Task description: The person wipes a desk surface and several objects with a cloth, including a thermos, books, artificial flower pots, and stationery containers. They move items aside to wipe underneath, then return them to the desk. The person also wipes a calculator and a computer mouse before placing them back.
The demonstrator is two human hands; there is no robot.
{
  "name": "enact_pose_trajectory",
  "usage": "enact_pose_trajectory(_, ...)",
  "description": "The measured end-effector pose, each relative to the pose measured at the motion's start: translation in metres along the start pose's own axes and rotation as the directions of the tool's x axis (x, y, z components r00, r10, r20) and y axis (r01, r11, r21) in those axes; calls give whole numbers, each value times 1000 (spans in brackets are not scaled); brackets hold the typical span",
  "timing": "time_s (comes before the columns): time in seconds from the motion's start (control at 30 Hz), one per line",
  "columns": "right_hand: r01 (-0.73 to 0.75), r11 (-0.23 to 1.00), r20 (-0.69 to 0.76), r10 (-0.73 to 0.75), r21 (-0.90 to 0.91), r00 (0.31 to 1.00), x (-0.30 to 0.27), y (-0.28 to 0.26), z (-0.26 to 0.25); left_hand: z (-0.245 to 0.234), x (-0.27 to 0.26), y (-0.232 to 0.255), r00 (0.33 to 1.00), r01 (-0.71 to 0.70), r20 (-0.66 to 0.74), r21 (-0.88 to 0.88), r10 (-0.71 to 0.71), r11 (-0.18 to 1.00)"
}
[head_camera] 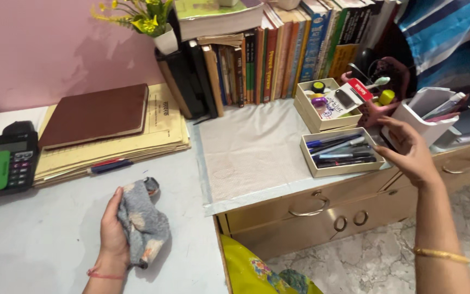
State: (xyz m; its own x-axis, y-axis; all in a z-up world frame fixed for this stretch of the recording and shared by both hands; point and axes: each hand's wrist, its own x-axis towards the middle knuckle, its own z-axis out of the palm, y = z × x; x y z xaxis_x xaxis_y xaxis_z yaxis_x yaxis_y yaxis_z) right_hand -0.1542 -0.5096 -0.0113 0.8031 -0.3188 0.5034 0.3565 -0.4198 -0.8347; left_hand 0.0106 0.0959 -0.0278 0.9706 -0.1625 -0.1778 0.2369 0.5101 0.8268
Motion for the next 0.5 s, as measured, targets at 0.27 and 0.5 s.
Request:
enact_pose_trajectory(0.27, 143, 603, -161, -421, -785, 893, -38, -40, 172, 2, 1, -5, 999, -33, 0, 63, 33, 997)
enact_pose_trajectory(0.5, -41, 493, -235, -337, -869, 912, -20, -37, 183, 7, -6, 0, 1000, 5, -31, 92, -3, 996)
